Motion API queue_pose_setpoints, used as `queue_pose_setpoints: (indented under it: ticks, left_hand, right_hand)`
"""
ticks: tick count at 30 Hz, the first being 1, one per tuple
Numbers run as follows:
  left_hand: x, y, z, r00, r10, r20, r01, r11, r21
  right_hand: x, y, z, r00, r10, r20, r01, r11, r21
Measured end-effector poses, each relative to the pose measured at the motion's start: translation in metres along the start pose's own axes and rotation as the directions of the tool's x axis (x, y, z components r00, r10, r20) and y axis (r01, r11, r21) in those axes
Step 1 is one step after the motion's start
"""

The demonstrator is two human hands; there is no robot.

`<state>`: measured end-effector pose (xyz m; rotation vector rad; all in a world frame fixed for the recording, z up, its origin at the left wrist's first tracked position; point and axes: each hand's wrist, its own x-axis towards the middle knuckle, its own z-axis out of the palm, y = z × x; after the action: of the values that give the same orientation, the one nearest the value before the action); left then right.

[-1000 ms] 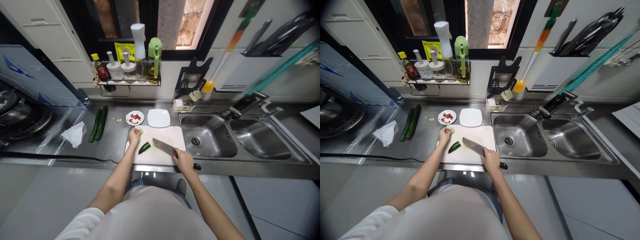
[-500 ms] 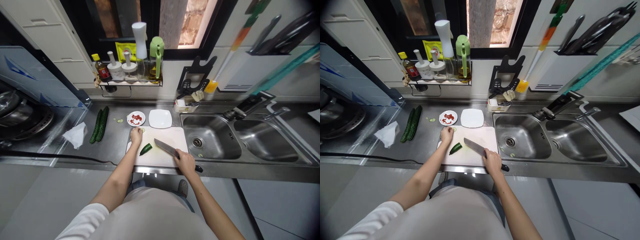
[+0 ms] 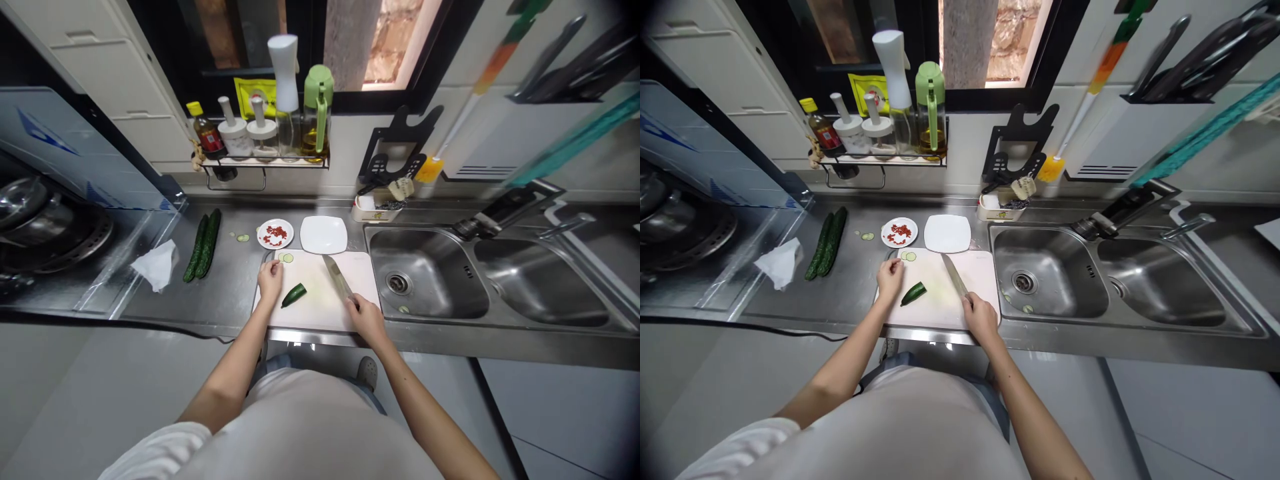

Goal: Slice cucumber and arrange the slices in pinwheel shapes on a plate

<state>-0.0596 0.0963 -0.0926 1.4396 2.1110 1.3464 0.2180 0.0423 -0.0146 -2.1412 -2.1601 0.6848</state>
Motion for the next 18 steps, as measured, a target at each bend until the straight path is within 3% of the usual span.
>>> queue_pose_setpoints:
  ticks: [8, 18]
  left_hand:
    - [-0.054, 0.006, -0.016, 0.954, 0.267, 0.136, -0.262, 0.964, -0.054]
    - [-0.067, 0.006, -0.010, 0.877, 0.440, 0.196, -0.434, 0.898, -0.074]
  right_hand:
    - [0.004, -0.027, -0.003, 0.990, -0.085, 0.113, 0.095, 0.991, -0.091]
    - [-0.003, -0.056, -0.010, 0.955, -0.163, 0.246, 0.216, 0.955, -0.205]
